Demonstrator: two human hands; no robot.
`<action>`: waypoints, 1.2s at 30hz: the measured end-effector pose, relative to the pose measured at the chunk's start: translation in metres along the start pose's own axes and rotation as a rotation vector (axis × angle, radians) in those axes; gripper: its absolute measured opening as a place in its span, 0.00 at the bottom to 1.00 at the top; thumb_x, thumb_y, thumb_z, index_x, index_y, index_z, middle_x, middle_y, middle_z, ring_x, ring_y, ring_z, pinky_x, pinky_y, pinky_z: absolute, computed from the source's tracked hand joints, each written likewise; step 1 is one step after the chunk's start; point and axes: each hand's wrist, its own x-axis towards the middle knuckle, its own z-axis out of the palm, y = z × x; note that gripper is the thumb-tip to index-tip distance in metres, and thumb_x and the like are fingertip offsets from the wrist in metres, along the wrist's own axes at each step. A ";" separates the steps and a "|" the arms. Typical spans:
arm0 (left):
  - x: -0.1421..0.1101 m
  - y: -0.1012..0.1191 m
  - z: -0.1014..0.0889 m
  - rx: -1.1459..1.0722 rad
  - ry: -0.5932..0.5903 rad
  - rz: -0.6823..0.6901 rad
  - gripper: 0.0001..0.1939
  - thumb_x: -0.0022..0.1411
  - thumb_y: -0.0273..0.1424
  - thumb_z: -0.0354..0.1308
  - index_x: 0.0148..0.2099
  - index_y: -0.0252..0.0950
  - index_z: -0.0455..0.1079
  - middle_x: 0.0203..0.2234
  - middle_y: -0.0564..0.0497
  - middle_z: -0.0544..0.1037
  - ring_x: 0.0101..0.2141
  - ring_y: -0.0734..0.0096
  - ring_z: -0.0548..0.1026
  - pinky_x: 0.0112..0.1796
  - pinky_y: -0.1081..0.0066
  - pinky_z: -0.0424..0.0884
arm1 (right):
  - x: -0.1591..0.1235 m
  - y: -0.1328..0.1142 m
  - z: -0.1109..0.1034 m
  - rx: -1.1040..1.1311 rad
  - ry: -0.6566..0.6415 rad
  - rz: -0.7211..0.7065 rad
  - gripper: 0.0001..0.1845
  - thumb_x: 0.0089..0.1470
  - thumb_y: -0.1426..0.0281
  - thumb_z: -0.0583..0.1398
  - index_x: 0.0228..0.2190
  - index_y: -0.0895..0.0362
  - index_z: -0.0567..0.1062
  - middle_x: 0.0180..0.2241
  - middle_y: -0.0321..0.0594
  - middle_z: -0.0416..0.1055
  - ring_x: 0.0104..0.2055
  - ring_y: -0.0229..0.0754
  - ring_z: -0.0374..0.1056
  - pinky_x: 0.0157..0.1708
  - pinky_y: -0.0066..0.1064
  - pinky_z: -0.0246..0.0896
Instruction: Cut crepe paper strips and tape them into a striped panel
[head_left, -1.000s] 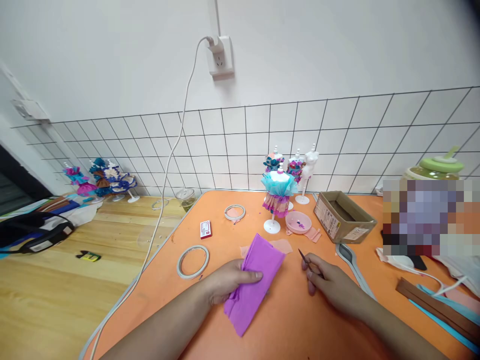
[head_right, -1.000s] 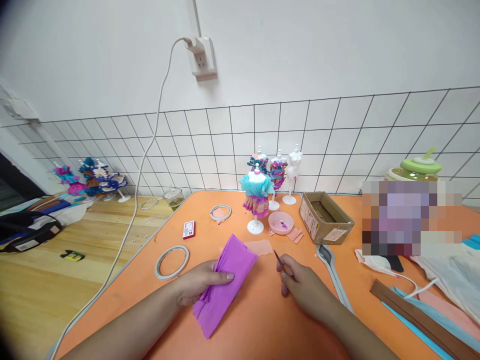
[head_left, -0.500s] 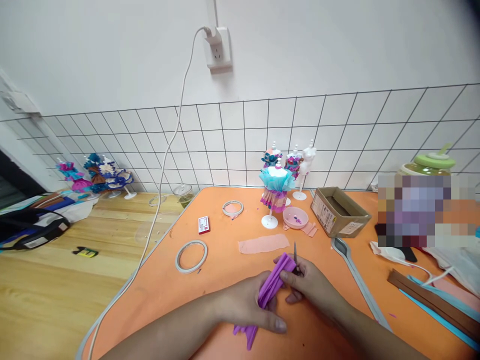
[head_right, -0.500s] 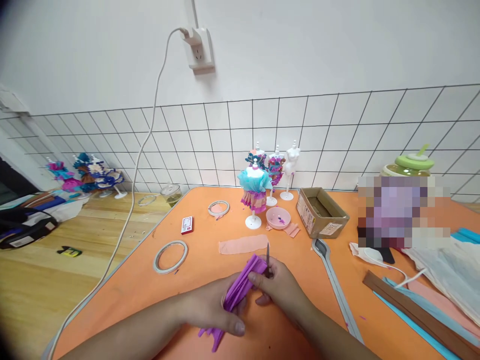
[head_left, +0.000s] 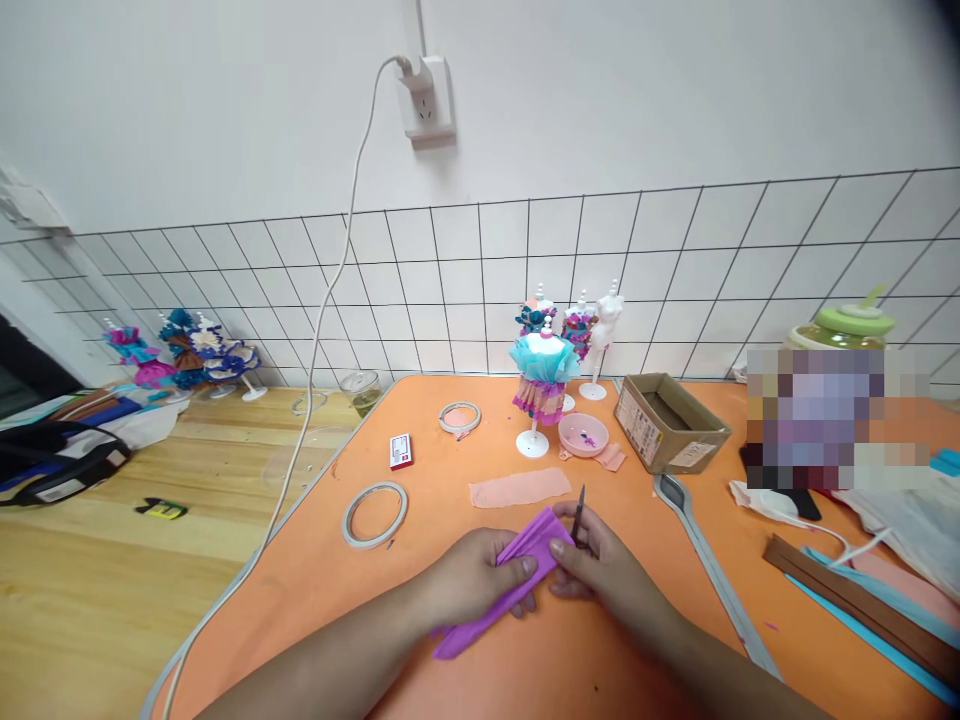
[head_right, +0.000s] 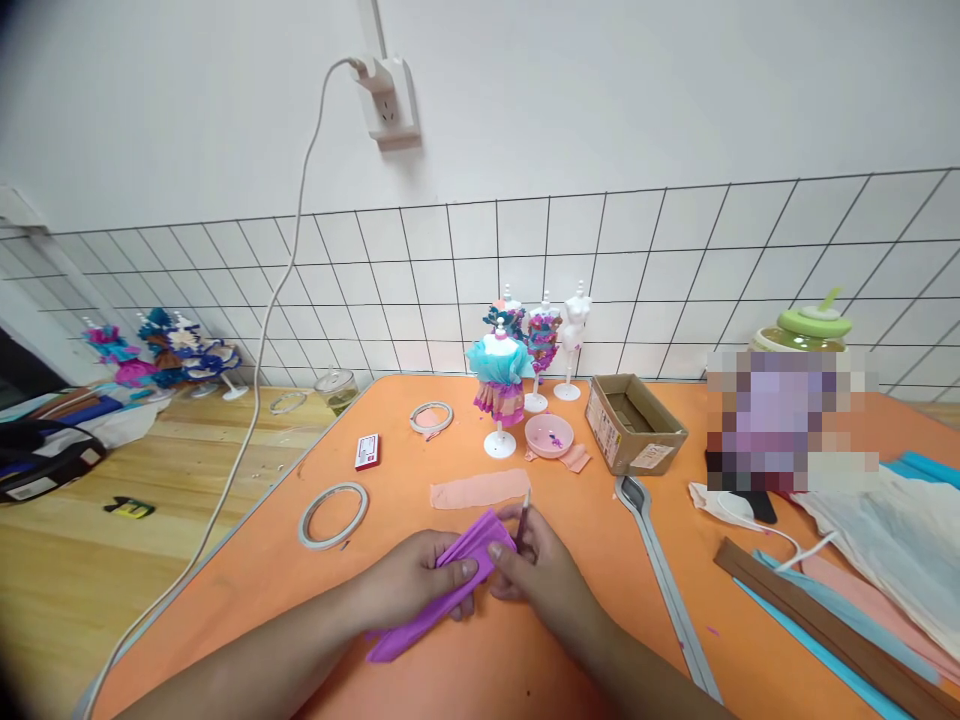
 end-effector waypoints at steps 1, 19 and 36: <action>0.001 -0.003 -0.004 -0.032 0.025 -0.008 0.22 0.60 0.47 0.53 0.39 0.30 0.70 0.26 0.47 0.76 0.27 0.69 0.75 0.32 0.70 0.69 | -0.002 -0.002 -0.002 0.088 -0.020 0.027 0.21 0.46 0.64 0.62 0.42 0.53 0.64 0.35 0.35 0.68 0.37 0.38 0.70 0.35 0.30 0.66; 0.004 -0.006 -0.027 -0.195 0.135 -0.097 0.22 0.51 0.46 0.62 0.36 0.31 0.66 0.23 0.50 0.76 0.23 0.72 0.73 0.28 0.72 0.68 | -0.007 0.003 -0.013 -0.382 -0.335 0.200 0.16 0.50 0.58 0.60 0.31 0.58 0.67 0.25 0.33 0.63 0.23 0.34 0.64 0.17 0.23 0.61; 0.003 -0.006 -0.019 -0.069 -0.001 -0.049 0.18 0.54 0.43 0.61 0.34 0.31 0.70 0.25 0.49 0.77 0.25 0.71 0.73 0.29 0.73 0.67 | -0.013 -0.006 -0.006 -0.611 -0.376 0.127 0.09 0.50 0.66 0.60 0.27 0.58 0.66 0.21 0.29 0.56 0.23 0.31 0.51 0.17 0.20 0.46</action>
